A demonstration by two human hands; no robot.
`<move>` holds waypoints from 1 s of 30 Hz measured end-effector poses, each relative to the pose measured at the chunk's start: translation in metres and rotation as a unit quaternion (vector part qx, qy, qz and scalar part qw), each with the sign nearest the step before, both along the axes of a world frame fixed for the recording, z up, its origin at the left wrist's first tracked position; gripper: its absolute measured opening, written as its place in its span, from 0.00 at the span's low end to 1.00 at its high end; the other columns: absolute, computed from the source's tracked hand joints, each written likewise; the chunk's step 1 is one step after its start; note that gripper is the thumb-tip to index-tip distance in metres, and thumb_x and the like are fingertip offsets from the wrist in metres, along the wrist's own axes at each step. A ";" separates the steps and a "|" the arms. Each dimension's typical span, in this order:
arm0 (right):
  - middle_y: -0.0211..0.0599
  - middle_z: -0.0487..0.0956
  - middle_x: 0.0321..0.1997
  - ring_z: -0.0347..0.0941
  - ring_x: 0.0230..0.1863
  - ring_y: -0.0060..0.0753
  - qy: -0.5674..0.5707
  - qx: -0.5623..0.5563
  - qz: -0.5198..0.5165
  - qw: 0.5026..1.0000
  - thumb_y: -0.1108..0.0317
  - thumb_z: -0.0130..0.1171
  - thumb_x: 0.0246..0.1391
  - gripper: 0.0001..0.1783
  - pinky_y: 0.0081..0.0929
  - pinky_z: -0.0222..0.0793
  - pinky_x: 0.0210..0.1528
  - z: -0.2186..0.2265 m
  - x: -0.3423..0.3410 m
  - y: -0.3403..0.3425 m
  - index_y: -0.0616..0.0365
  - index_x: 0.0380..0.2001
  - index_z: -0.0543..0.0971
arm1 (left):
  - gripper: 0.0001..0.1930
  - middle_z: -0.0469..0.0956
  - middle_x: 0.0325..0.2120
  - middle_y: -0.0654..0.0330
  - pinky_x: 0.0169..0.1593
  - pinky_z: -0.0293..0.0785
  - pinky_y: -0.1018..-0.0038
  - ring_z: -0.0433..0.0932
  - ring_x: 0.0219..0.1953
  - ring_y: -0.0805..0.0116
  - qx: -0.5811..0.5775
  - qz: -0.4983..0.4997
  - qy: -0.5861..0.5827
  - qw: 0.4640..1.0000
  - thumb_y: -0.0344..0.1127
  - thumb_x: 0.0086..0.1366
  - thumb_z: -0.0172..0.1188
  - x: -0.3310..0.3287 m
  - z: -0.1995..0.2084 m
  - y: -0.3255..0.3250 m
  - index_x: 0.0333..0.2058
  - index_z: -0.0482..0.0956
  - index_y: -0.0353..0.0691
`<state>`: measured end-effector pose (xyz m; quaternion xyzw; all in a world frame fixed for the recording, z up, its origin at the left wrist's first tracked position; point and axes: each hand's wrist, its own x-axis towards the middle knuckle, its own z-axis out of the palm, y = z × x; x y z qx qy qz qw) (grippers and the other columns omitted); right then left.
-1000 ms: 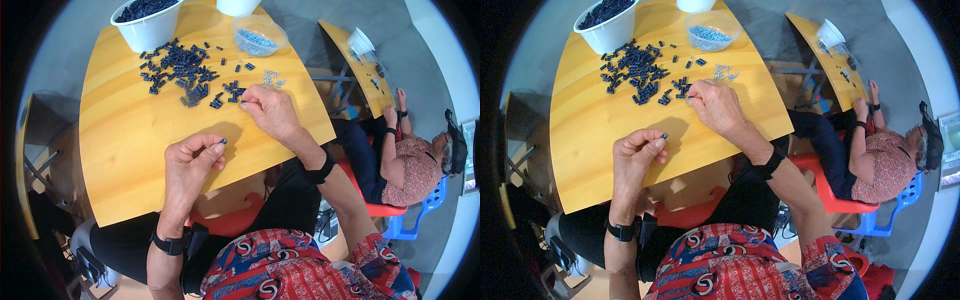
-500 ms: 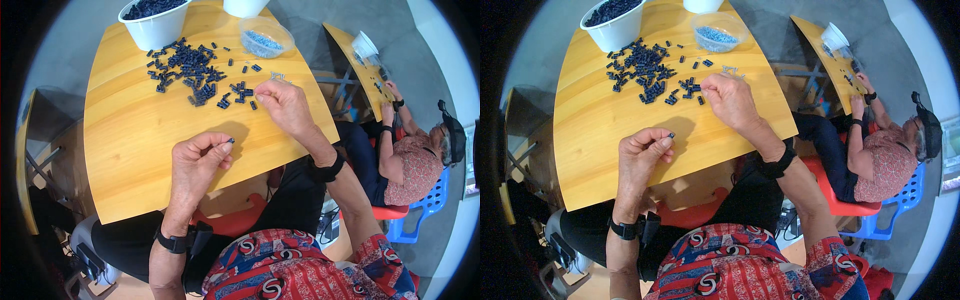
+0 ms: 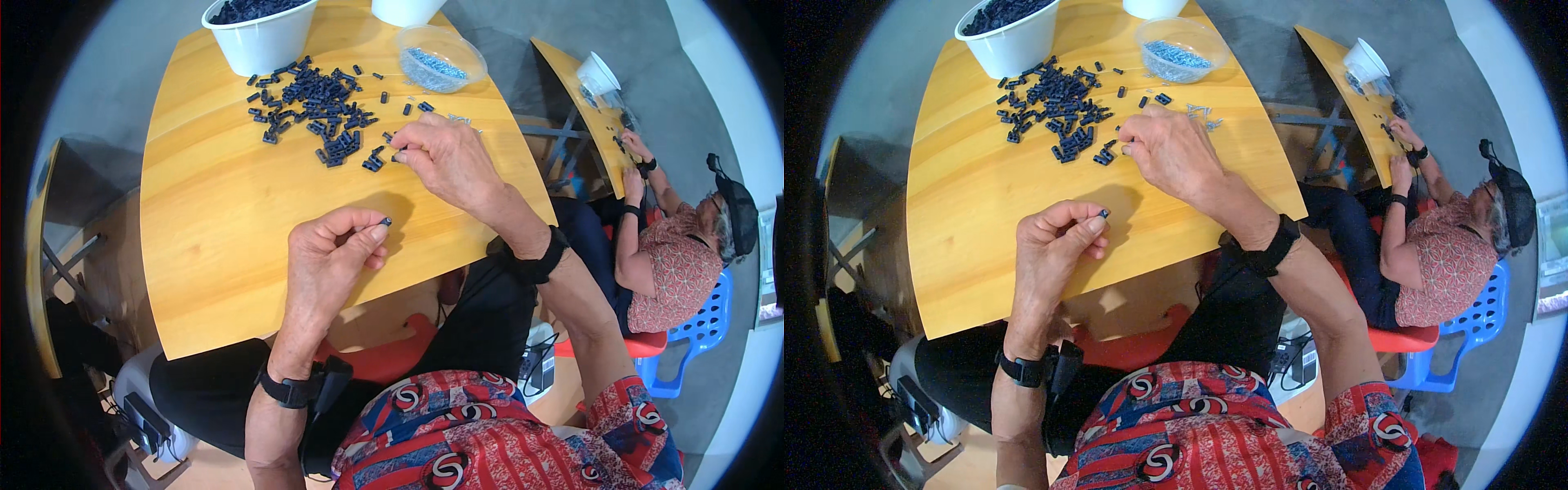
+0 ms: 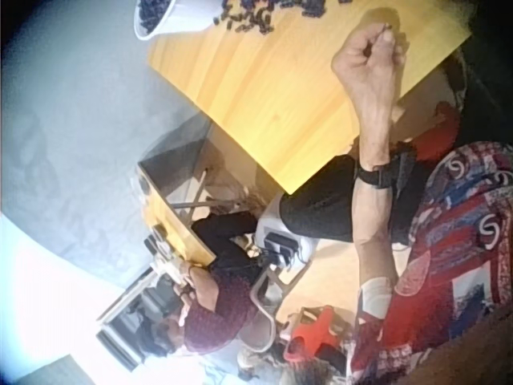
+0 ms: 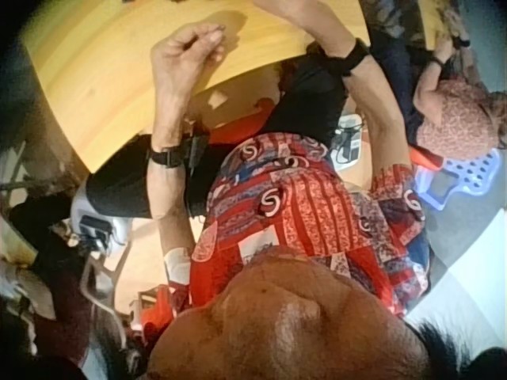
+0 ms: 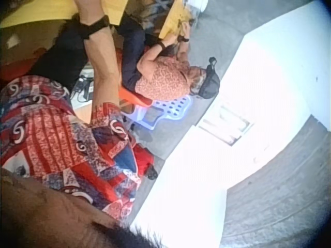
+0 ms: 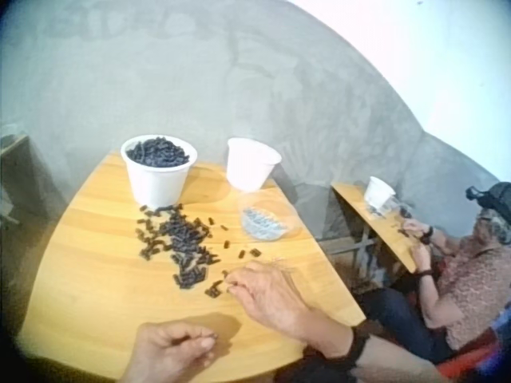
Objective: The worker is assembling small blue and black plastic components into a finished piece.
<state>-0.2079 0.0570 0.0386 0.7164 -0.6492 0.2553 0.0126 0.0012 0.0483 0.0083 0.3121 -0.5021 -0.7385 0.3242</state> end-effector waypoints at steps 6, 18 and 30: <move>0.40 0.76 0.26 0.73 0.30 0.45 0.017 0.027 0.004 0.999 0.71 0.60 0.47 0.05 0.36 0.68 0.33 0.001 0.001 -0.004 0.58 0.29 0.79 | 0.04 0.79 0.21 0.62 0.27 0.74 0.84 0.76 0.23 0.80 0.003 0.001 0.010 1.000 0.24 0.61 0.60 -0.002 -0.001 0.000 0.34 0.81 0.31; 0.44 0.77 0.28 0.75 0.31 0.50 0.035 0.066 -0.024 0.997 0.69 0.59 0.47 0.05 0.43 0.70 0.36 0.001 -0.004 -0.024 0.58 0.23 0.79 | 0.05 0.79 0.22 0.62 0.27 0.75 0.83 0.76 0.23 0.79 0.003 -0.002 0.014 1.000 0.25 0.61 0.60 -0.001 -0.001 -0.001 0.34 0.81 0.32; 0.43 0.78 0.25 0.77 0.27 0.44 -0.036 0.033 0.011 0.999 0.70 0.57 0.49 0.06 0.36 0.72 0.30 0.010 -0.007 -0.016 0.62 0.28 0.76 | 0.04 0.79 0.22 0.62 0.27 0.74 0.83 0.76 0.23 0.79 0.015 -0.005 0.025 1.000 0.24 0.61 0.59 -0.003 -0.001 -0.003 0.34 0.81 0.31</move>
